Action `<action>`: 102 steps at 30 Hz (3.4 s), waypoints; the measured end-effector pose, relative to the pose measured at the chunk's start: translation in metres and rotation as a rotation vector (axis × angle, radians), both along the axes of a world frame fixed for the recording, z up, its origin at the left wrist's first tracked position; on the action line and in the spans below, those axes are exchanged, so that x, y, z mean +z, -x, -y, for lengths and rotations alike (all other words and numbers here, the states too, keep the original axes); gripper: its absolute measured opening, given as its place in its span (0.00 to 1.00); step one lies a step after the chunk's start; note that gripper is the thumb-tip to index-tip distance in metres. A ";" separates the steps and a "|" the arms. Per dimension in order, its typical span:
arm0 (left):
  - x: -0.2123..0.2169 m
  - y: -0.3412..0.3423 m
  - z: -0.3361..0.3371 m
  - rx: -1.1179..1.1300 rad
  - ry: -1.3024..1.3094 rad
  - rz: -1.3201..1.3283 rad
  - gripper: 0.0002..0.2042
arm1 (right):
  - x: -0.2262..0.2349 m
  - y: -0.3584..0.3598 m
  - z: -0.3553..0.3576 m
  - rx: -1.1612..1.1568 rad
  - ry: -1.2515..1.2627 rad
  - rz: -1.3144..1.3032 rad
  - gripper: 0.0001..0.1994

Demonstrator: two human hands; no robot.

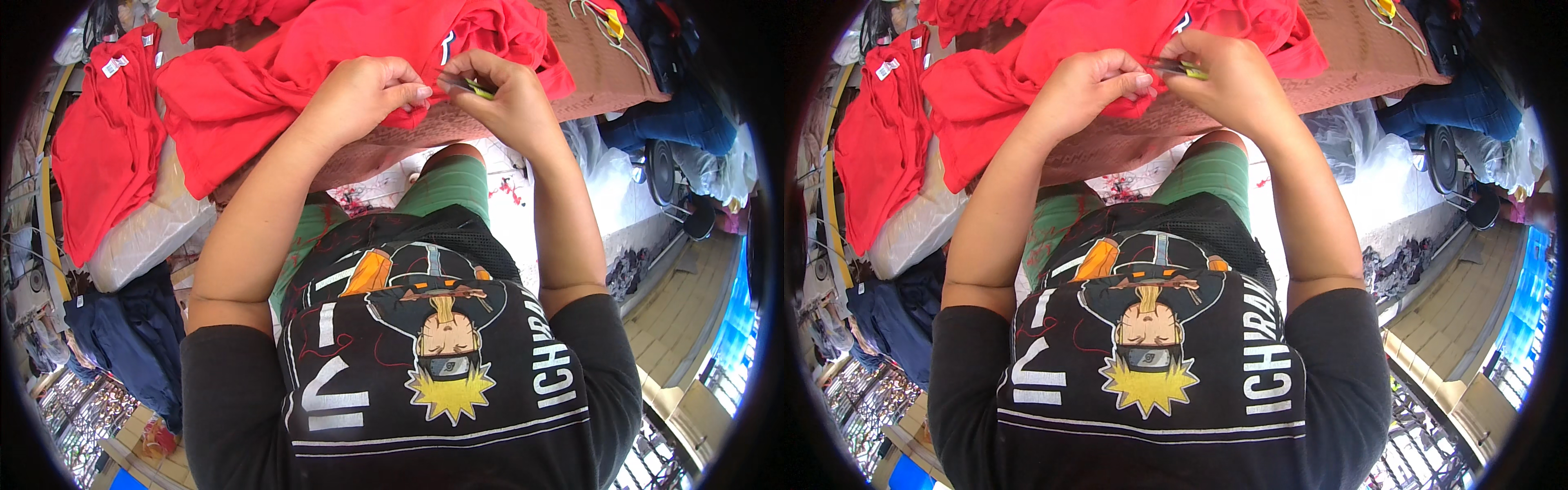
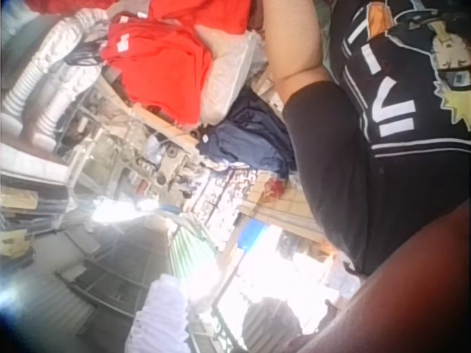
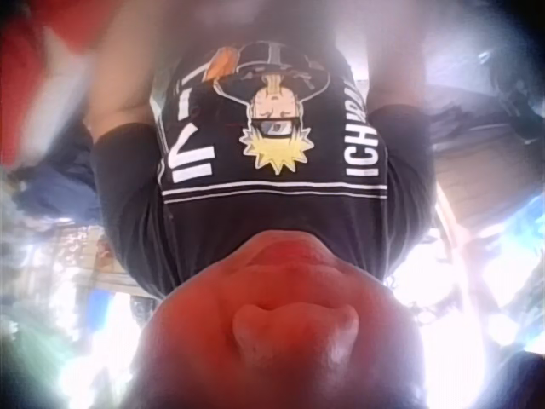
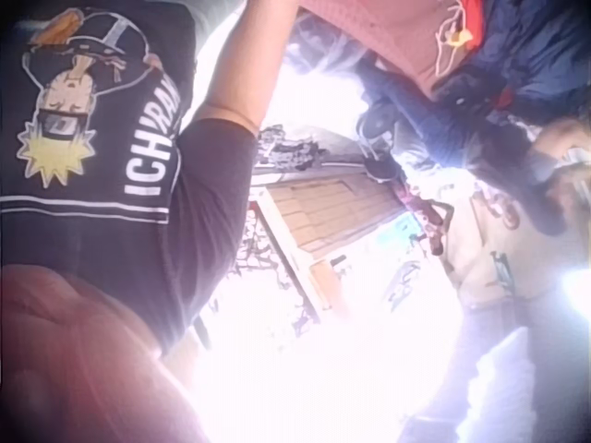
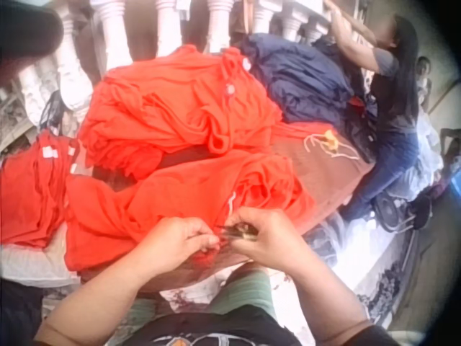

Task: The person trims loose threads from red shirts using a small pair of thread snips.

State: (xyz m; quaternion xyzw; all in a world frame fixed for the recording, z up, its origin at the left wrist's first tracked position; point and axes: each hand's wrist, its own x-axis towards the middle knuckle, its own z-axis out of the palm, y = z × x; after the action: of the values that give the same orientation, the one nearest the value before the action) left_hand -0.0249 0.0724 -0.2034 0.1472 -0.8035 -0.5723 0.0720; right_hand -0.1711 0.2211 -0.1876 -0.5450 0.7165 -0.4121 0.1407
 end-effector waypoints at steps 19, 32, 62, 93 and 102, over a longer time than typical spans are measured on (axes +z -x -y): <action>0.008 -0.004 -0.005 -0.002 0.175 0.073 0.10 | -0.009 -0.021 -0.003 0.041 0.010 0.108 0.06; 0.001 -0.003 -0.001 0.028 0.192 0.000 0.10 | 0.026 0.008 -0.015 0.195 -0.295 -0.057 0.12; 0.006 -0.006 0.004 0.197 0.076 -0.099 0.11 | -0.001 -0.010 0.010 0.086 -0.177 0.449 0.19; 0.017 -0.009 -0.013 0.039 0.260 0.006 0.09 | 0.002 -0.022 -0.003 0.018 -0.072 -0.053 0.11; 0.020 -0.012 -0.011 0.069 0.132 0.026 0.08 | 0.027 -0.010 -0.012 0.055 -0.088 -0.045 0.14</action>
State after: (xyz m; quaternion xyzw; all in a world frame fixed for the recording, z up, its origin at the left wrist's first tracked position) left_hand -0.0131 0.0831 -0.1834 0.1774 -0.8348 -0.5131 0.0908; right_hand -0.1616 0.2331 -0.1606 -0.5669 0.7217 -0.3637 0.1597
